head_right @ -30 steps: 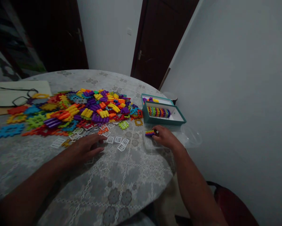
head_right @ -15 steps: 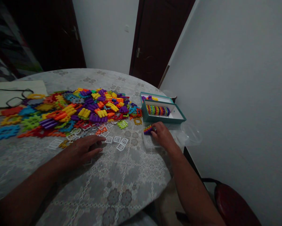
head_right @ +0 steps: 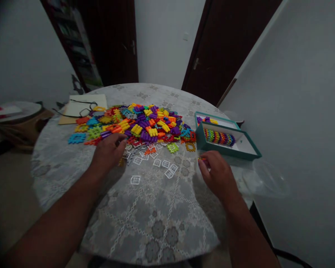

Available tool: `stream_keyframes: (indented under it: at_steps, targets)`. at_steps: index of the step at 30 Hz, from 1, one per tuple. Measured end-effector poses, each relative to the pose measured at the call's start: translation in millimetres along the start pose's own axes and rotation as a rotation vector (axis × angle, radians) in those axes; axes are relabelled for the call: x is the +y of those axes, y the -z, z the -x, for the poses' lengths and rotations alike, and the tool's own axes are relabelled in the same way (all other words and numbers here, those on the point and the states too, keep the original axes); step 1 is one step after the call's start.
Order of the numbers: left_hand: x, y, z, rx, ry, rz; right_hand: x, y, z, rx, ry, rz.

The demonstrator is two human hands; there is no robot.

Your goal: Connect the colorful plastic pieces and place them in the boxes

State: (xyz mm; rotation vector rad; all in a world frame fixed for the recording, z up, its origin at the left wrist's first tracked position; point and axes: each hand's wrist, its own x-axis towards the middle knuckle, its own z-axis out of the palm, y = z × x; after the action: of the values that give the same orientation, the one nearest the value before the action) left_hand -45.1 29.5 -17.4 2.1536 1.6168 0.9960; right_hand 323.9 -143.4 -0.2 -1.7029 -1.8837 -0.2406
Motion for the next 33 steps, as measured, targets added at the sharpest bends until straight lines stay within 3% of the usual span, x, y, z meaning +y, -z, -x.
stream_keyframes:
  at_steps: [3,6,10,15,25,33]
  targets:
    - [-6,2.8,-1,0.003,0.019,-0.119,-45,-12,-11,-0.141,0.107,-0.175]
    - [-5,1.4,4,-0.090,0.023,-0.274,-74,-40,-23,-0.270,0.187,-0.257]
    - [2,-4.7,13,-0.188,0.002,-0.434,-91,-84,-34,-0.294,0.232,-0.260]
    - [13,-13.3,22,-0.331,-0.108,-0.354,-93,-121,-26,-0.217,0.215,-0.249]
    - [15,-25.4,29,-0.498,-0.342,-0.118,-78,-135,-17,-0.197,0.184,-0.234]
    - [18,-36.5,34,-0.370,-0.314,-0.162,-79,-136,-16,-0.182,0.171,-0.230]
